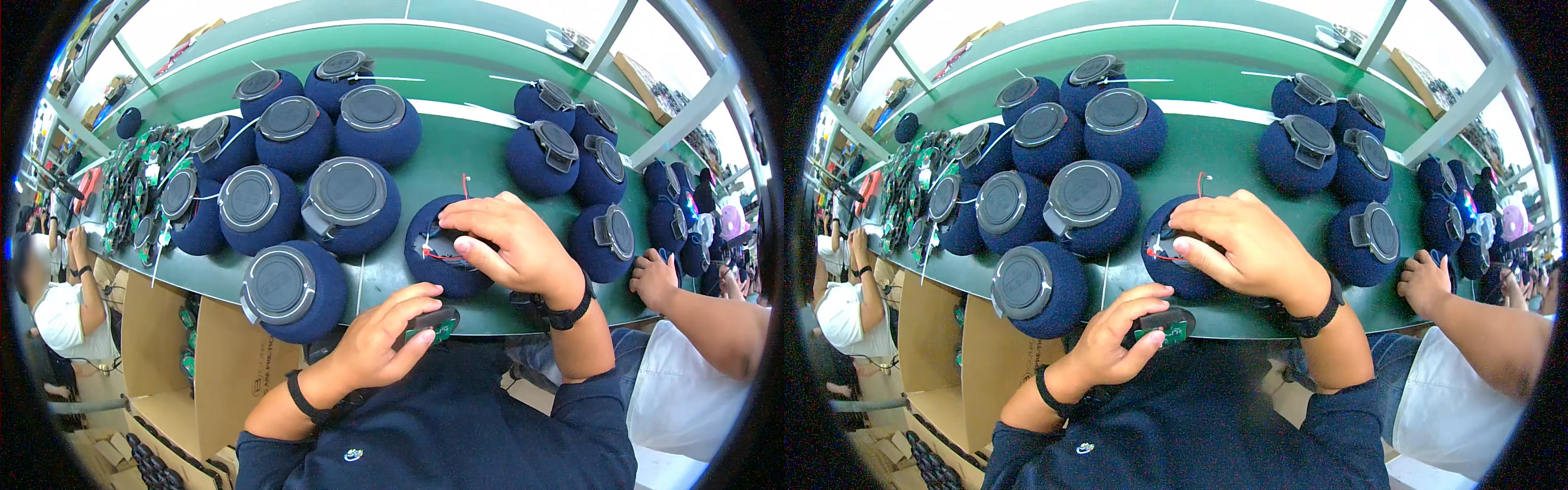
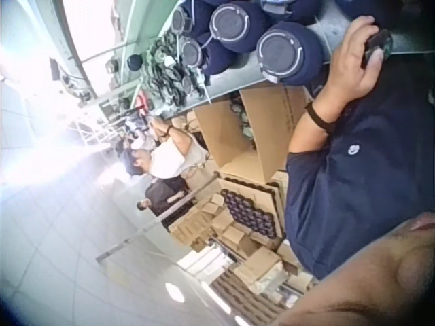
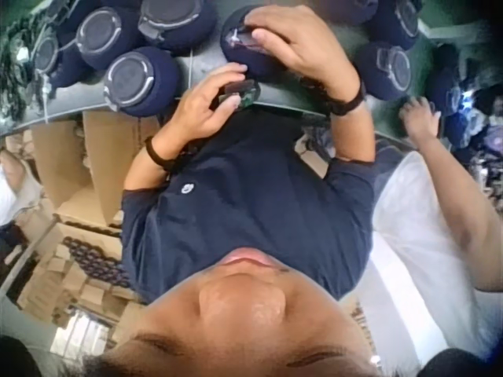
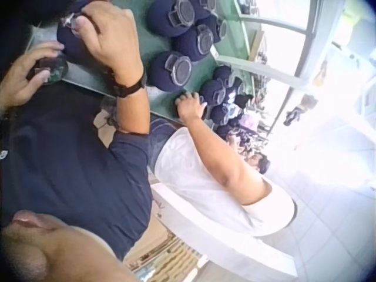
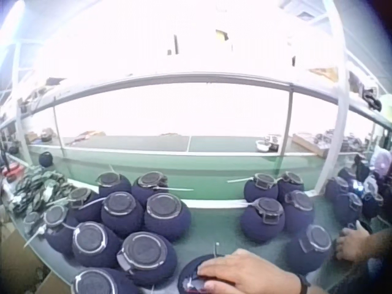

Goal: Connecting circuit board components to a speaker housing on an assembly line.

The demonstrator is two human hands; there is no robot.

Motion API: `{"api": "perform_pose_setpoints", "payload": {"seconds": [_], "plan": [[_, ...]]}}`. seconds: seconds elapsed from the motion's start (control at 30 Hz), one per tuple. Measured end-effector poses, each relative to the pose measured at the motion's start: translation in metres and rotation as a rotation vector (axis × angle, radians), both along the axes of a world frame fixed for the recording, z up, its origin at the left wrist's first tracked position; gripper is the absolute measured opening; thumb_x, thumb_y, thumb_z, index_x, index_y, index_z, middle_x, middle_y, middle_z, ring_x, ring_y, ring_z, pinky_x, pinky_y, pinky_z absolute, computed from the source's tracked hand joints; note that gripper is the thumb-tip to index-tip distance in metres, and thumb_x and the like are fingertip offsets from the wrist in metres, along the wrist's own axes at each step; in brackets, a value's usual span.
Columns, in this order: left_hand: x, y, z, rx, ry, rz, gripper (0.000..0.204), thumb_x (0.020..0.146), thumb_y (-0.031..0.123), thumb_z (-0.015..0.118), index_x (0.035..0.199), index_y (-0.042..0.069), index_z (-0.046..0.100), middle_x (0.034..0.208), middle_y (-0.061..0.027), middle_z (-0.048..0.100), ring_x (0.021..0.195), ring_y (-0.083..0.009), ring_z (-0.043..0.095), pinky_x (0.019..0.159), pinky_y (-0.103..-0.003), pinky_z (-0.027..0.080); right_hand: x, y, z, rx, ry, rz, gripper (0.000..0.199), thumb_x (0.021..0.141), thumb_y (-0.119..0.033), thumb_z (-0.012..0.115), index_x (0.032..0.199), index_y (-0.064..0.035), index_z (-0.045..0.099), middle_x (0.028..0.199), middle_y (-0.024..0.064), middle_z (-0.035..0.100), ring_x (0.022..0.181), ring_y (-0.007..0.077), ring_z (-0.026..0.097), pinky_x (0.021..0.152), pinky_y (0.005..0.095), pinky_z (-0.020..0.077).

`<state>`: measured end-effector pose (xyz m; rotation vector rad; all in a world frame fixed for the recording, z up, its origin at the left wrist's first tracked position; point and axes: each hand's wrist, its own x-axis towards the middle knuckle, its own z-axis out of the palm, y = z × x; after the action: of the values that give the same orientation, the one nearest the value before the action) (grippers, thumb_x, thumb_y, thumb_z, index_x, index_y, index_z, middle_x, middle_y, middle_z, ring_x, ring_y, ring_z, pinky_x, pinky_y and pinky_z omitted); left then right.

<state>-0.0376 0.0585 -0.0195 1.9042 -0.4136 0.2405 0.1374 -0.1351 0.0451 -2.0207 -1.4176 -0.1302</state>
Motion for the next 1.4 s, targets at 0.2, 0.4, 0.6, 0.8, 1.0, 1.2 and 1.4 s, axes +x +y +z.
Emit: {"api": "perform_pose_setpoints", "payload": {"seconds": [0.2,0.4,0.6,0.8,1.0,1.2,1.4], "plan": [[0.001,0.001,-0.003,0.013,-0.051,0.005,0.041,0.093,0.007,0.07,0.132,0.001,0.057,0.138,-0.0232,0.061,0.122,-0.0382,0.064,0.1,-0.043,0.053,0.002,-0.005,-0.003,-0.039,0.019,0.053,0.021,0.092,-0.022,0.073,0.105,-0.0064,0.074,0.113,0.0088,0.073,0.099,0.0281,0.069,0.085,0.0395,0.0478],[0.001,0.001,-0.002,0.012,-0.055,-0.006,0.041,0.093,0.008,0.07,0.132,0.001,0.057,0.138,-0.0229,0.06,0.121,-0.0381,0.064,0.1,-0.043,0.053,-0.003,0.003,-0.001,-0.096,-0.021,0.04,0.022,0.089,-0.018,0.075,0.108,-0.0067,0.073,0.118,0.0085,0.073,0.101,0.0271,0.068,0.085,0.039,0.0456],[0.004,-0.002,-0.001,-0.016,0.016,-0.026,0.04,0.094,0.009,0.07,0.131,0.0,0.058,0.135,-0.0228,0.06,0.125,-0.0365,0.061,0.106,-0.044,0.049,-0.006,-0.005,0.0,-0.075,0.03,0.088,0.028,0.086,-0.02,0.079,0.111,-0.0083,0.073,0.118,0.0075,0.073,0.107,0.0263,0.067,0.09,0.0409,0.0452],[0.004,-0.003,-0.007,-0.1,0.006,-0.035,0.039,0.095,0.009,0.068,0.132,0.0,0.056,0.135,-0.0224,0.06,0.126,-0.034,0.06,0.108,-0.043,0.047,-0.017,-0.008,-0.012,0.012,0.017,0.062,0.021,0.083,-0.019,0.08,0.099,-0.0092,0.069,0.116,0.0064,0.07,0.111,0.0281,0.064,0.099,0.0448,0.0445],[-0.011,-0.006,-0.013,-0.601,0.23,0.115,0.042,0.097,0.005,0.064,0.135,0.002,0.046,0.131,-0.015,0.062,0.118,-0.0201,0.062,0.102,-0.037,0.05,-0.027,-0.019,-0.031,0.201,0.253,-0.153,0.014,0.091,-0.014,0.075,0.104,-0.0117,0.069,0.103,0.0015,0.074,0.103,0.0198,0.069,0.11,0.0489,0.0376],[-0.004,-0.01,0.01,-0.959,0.207,0.208,0.054,0.095,-0.001,0.068,0.14,0.005,0.039,0.124,-0.0113,0.062,0.112,-0.0173,0.064,0.095,-0.036,0.057,-0.034,-0.016,-0.04,0.439,0.618,-0.249,0.026,0.095,-0.008,0.07,0.121,-0.0051,0.067,0.095,0.0027,0.075,0.093,0.016,0.068,0.099,0.0383,0.0465],[0.011,-0.018,0.029,-0.757,0.062,0.377,0.067,0.095,-0.003,0.063,0.155,0.005,0.033,0.128,-0.0123,0.06,0.115,-0.0198,0.064,0.1,-0.036,0.053,-0.033,-0.015,-0.029,0.294,0.617,-0.231,0.021,0.1,-0.017,0.067,0.118,-0.0069,0.07,0.099,0.003,0.075,0.096,0.0112,0.069,0.117,0.045,0.0331]]}}
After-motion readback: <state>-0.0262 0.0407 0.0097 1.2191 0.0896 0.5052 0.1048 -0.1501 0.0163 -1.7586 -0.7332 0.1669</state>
